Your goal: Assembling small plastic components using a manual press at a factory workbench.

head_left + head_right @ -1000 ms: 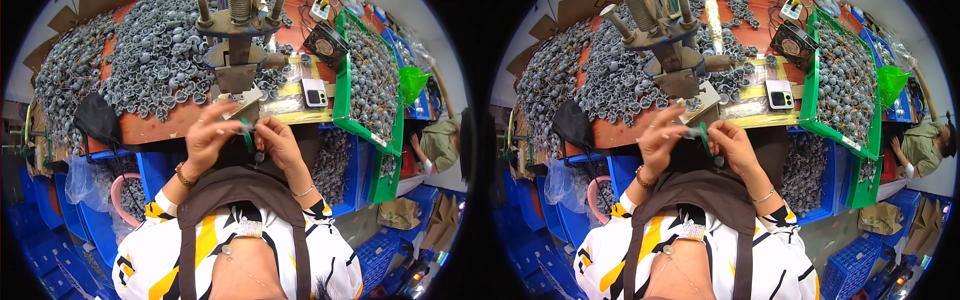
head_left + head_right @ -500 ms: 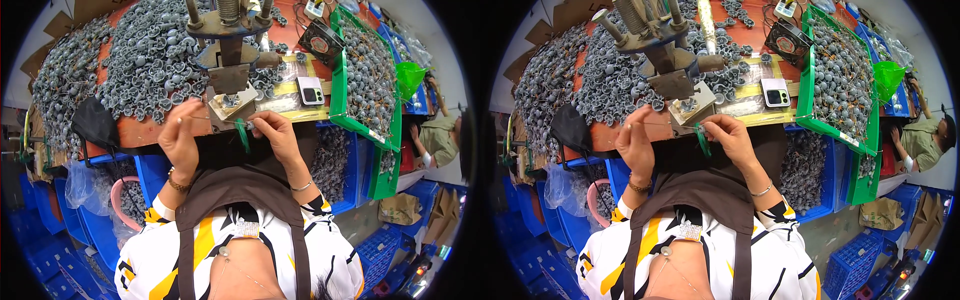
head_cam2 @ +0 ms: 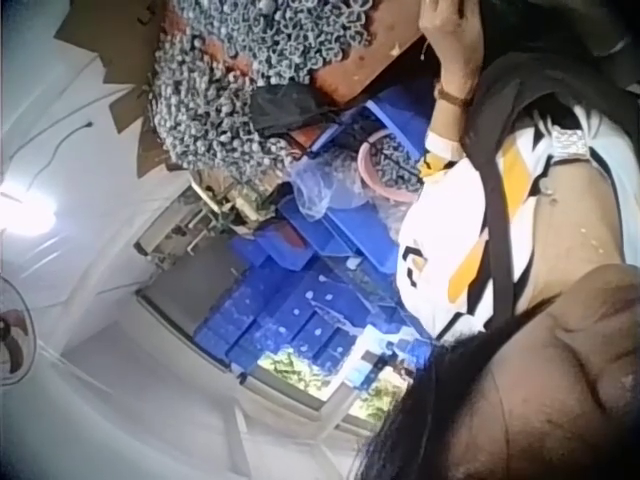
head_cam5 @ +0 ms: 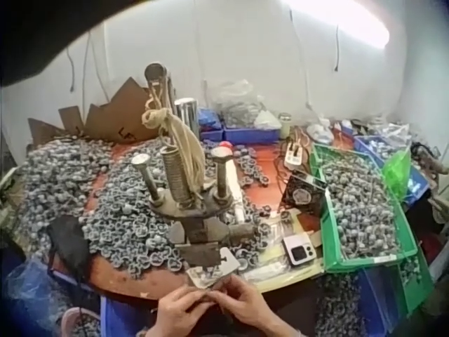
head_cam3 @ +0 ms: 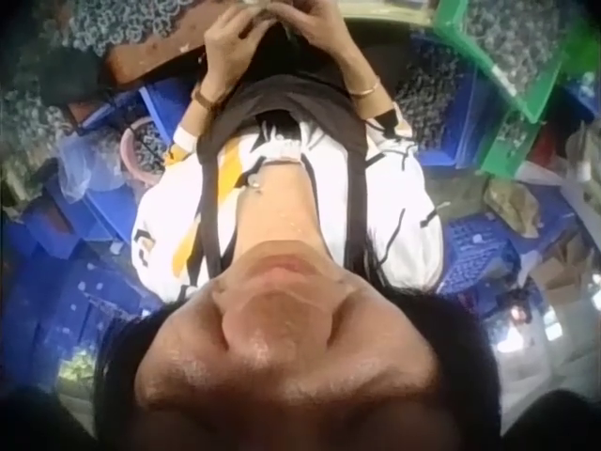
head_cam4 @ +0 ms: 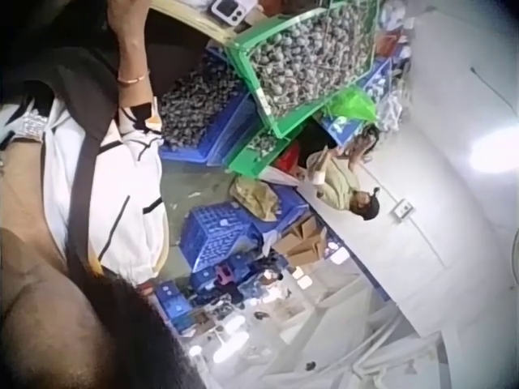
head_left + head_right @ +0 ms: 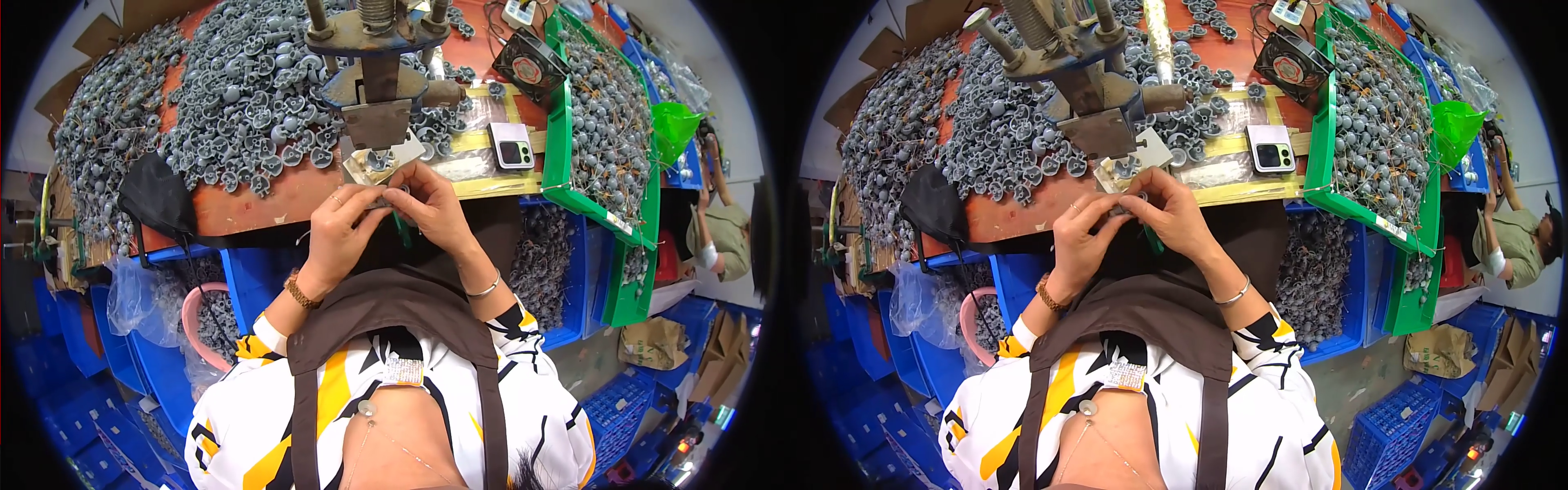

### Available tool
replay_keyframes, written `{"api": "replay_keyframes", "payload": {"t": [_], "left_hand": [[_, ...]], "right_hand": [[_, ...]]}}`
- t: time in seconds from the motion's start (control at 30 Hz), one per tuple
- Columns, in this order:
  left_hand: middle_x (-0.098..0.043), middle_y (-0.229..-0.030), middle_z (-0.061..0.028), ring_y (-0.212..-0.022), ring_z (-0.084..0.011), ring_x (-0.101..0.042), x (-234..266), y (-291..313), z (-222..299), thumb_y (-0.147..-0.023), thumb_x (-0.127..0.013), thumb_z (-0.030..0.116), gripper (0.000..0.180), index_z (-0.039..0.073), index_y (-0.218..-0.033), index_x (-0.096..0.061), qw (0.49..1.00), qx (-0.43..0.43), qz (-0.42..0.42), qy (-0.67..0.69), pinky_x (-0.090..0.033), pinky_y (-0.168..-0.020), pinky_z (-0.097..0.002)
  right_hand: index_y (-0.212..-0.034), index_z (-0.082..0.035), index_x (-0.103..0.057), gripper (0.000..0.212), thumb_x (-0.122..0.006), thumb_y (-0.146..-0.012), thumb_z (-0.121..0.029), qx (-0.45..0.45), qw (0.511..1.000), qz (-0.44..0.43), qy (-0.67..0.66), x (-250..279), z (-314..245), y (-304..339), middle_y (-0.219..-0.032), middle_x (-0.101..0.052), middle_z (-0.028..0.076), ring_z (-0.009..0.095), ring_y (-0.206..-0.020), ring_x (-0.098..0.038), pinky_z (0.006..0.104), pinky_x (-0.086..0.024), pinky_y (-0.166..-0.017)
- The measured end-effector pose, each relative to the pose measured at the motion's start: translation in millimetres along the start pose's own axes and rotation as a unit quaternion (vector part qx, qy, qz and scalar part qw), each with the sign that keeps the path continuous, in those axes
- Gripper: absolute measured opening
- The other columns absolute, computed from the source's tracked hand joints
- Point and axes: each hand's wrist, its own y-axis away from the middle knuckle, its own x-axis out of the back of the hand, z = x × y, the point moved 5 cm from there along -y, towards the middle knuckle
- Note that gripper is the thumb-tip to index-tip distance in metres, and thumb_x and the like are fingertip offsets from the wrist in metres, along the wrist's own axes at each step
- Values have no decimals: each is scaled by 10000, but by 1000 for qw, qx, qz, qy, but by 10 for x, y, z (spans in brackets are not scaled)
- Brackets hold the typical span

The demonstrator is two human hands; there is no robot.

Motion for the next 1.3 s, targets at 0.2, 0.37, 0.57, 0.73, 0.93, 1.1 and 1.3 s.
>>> {"api": "replay_keyframes", "payload": {"t": [0.2, 0.37, 0.57, 0.73, 0.93, 1.1, 1.3], "left_hand": [[-567, -738, -28, -554, -73, -437, -13, -128, -432, -799, -713, 46, 169, -1, -958, -680, 992, 116, 44, 11, -343, -501, -236], [-540, -748, 6, -602, -48, -402, -65, -240, -551, -777, -733, 32, 179, 12, -952, -699, 992, 111, 65, -11, -310, -521, -213], [-484, -685, -43, -581, -138, -442, -33, -326, -566, -706, -753, 22, 211, 66, -910, -724, 996, 79, 11, -39, -361, -532, -289], [-495, -700, -63, -615, -200, -501, -71, -298, -518, -704, -747, 44, 188, 88, -886, -727, 994, 90, 17, -61, -404, -565, -335], [-507, -715, -62, -630, -174, -471, -73, -268, -450, -692, -748, 28, 196, 37, -885, -713, 990, 93, 38, -99, -388, -577, -301], [-501, -712, -67, -623, -177, -469, -79, -258, -458, -696, -745, 32, 191, 33, -883, -708, 990, 90, 49, -94, -387, -575, -306], [-501, -746, -38, -591, -126, -437, -123, -202, -467, -741, -729, 22, 172, 36, -910, -701, 993, 96, 49, -57, -371, -539, -279]], "right_hand": [[-1029, -22, -595, 219, -692, -834, -44, 72, 968, 108, 214, 20, 1, -122, -655, -618, 13, 60, -577, -539, 214, -410, -561], [-1080, -55, -607, 311, -725, -798, -113, 186, 864, 152, 442, -103, -65, -149, -628, -636, 76, 200, -515, -591, 310, -457, -571], [-1065, -39, -634, 289, -722, -806, -130, 189, 853, 180, 451, 126, -238, -96, -742, -672, 87, 216, -640, -631, 328, -477, -604], [-1060, 13, -647, 191, -593, -914, -97, 197, 938, 191, 213, 672, -765, -775, -898, -672, 56, 115, -732, -604, 262, -474, -686], [-977, 25, -626, 166, -567, -919, -119, 221, 971, 59, -76, 481, -1551, -1501, -912, -646, 62, 155, -800, -626, 301, -487, -724], [-862, -11, -600, 105, -604, -872, -116, 426, 875, 212, 93, 188, -1609, -322, -829, -638, 78, 210, -803, -641, 379, -491, -806], [-652, -100, -512, 340, -808, -738, -243, 441, 809, 83, 381, -183, -1255, 728, -750, -628, 27, 251, -847, -666, 485, -438, -951]]}}
